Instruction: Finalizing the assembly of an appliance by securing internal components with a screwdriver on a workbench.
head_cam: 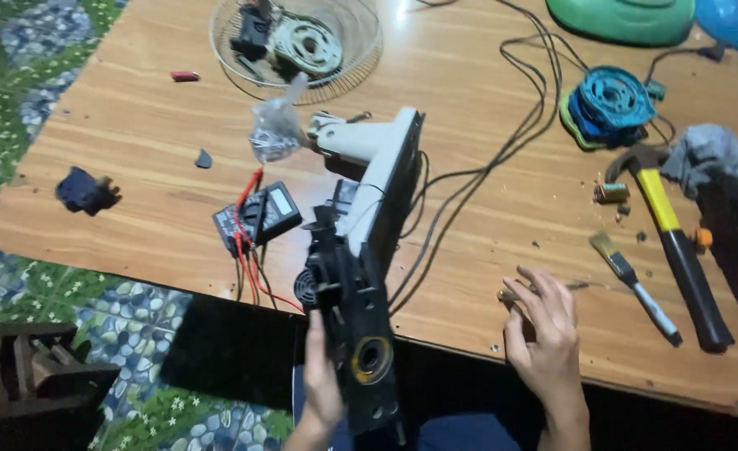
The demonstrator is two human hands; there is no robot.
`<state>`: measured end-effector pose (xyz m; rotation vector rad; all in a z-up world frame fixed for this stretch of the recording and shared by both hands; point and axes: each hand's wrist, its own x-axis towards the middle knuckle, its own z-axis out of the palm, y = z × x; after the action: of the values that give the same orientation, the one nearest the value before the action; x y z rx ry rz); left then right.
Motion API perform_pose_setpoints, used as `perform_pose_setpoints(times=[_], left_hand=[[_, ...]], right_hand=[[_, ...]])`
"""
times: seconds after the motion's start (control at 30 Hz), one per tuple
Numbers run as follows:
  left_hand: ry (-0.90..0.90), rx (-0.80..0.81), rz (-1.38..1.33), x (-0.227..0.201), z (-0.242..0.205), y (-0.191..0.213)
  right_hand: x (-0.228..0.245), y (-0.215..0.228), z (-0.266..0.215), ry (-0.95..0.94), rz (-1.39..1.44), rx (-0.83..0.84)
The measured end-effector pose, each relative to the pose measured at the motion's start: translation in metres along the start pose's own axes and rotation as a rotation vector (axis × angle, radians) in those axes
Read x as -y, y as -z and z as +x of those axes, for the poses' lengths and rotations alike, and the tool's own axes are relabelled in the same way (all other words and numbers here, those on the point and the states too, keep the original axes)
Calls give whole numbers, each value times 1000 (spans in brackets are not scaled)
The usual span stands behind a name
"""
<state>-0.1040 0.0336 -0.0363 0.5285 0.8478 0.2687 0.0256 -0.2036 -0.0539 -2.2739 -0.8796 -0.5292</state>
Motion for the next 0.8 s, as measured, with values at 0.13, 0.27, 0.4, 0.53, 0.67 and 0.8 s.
perform_pose_setpoints(times=[0.13, 0.27, 0.4, 0.53, 0.67, 0.8], left_hand=[[93, 264, -76, 18, 28, 8], [14, 403, -58, 22, 34, 19], [39, 629, -59, 28, 40, 17], [-21, 567, -32, 32, 43, 12], [-48, 522, -5, 36, 41, 11], [-117, 462, 34, 43, 42, 10]], right_hand=[[-8, -6, -3, -73, 31, 43], [-4, -8, -3, -15, -21, -65], [30, -2, 7, -52, 78, -117], [84, -5, -9, -362, 374, 2], [122, -13, -14, -255, 610, 124], [138, -22, -18, -272, 391, 101]])
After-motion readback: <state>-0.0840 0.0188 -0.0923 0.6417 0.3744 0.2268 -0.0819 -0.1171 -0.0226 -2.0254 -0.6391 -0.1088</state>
